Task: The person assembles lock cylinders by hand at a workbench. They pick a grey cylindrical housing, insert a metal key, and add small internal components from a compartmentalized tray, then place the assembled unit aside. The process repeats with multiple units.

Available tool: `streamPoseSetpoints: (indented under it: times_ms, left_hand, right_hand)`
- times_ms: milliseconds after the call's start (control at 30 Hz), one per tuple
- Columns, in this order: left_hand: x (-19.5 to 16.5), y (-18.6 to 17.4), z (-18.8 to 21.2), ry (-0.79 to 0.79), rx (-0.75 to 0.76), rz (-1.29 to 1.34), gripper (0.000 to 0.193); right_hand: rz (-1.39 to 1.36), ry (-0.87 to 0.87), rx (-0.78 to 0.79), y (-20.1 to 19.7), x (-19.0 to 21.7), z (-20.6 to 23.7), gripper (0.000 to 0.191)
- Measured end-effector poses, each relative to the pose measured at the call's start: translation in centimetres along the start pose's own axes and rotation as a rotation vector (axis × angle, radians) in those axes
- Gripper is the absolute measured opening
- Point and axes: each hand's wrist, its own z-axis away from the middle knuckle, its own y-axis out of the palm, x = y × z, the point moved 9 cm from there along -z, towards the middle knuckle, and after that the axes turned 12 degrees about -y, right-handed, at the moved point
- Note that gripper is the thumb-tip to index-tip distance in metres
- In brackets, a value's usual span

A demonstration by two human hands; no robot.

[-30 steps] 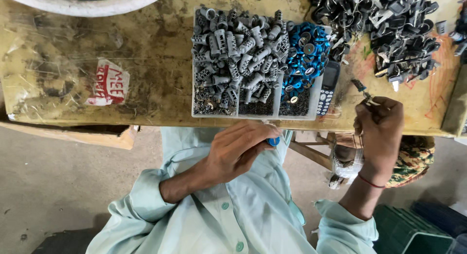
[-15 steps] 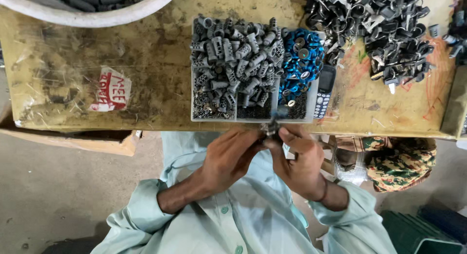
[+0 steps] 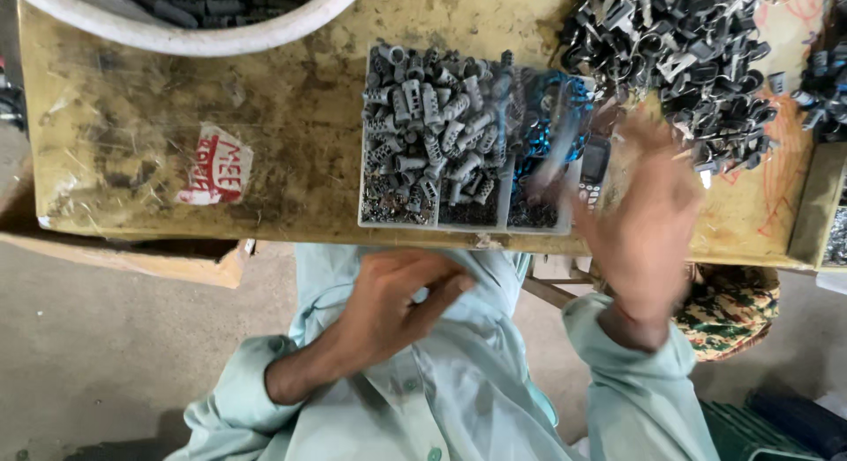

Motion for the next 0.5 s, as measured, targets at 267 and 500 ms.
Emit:
streamPoseSetpoints:
  times_ms: [267,500]
  left_hand:
    - [3.1,-4.0,-1.8,-0.224,-0.229,-0.635,0.011]
    - [3.3,-1.8,-3.1,-0.08,0.023,-0.859,0.039]
  right_hand:
    - [-0.266,-0.23,0.066,4.0,4.4,-1.8,0.013]
    - [0.024,-0.491,0.107,5.6,6.6,-2.0,0.022]
